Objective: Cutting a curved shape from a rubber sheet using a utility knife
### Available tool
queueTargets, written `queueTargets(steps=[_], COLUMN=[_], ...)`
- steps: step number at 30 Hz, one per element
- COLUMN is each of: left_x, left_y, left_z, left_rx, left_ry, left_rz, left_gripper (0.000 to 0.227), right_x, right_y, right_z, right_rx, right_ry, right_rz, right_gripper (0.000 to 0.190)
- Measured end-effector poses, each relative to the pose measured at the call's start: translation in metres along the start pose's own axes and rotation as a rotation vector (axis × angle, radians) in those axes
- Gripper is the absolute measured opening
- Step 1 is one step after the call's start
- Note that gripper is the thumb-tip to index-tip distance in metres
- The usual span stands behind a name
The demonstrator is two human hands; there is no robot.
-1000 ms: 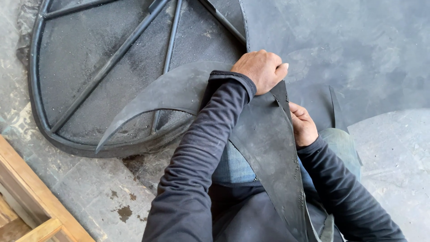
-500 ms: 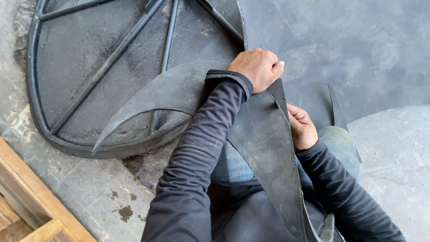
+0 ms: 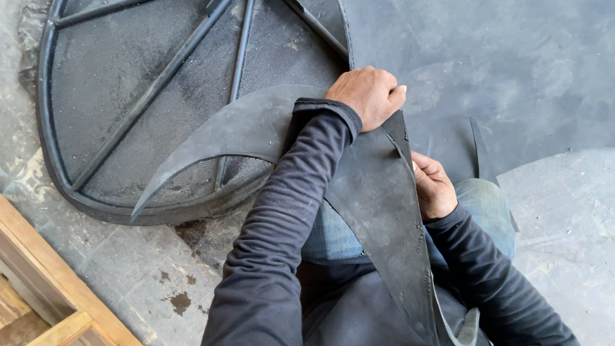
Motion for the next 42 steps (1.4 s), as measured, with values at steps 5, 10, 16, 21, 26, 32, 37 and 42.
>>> queueTargets(steps=[5,10,16,21,26,32,37,42], left_x=[0.001,0.000,0.000,0.000,0.000,0.001,0.001,0.000], left_y=[0.001,0.000,-0.001,-0.001,0.000,0.001,0.000,-0.002], left_z=[0.000,0.000,0.000,-0.001,-0.001,-0.002,-0.003,-0.006], left_rx=[-0.008,-0.019,-0.022,-0.016,-0.017,-0.015,-0.030,-0.013], left_ry=[0.001,0.004,-0.002,0.001,0.002,0.003,0.012,-0.009], left_rz=[0.002,0.003,0.007,0.009,0.020,0.027,0.037,0.048], left_gripper=[0.045,0.045,0.045,0.045,0.045,0.046,0.044,0.047], right_x=[0.002,-0.001,-0.004,-0.003,-0.010,-0.013,-0.022,-0.034], right_y=[0.006,0.006,0.010,0.013,0.016,0.025,0.031,0.038], right_z=[0.002,-0.004,-0.006,-0.007,-0.016,-0.023,-0.037,-0.052], right_rx=[-0.002,-0.004,0.000,0.002,0.014,0.028,0.049,0.067], right_ry=[-0.021,-0.015,-0.003,-0.037,-0.005,0.031,0.100,0.165], right_rz=[0.010,0.013,0.014,0.028,-0.003,-0.017,0.013,0.015], right_gripper=[0.034,0.036,0.034,0.033,0.026,0.026,0.023,0.026])
Point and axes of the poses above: each hand's wrist, its own y-axis away from the middle knuckle, its own x-axis out of the back of the hand, z = x × y, the point moved 7 cm from there along -y, towards the middle knuckle, and after that the axes turned 5 degrees about y, right-handed, at the moved point
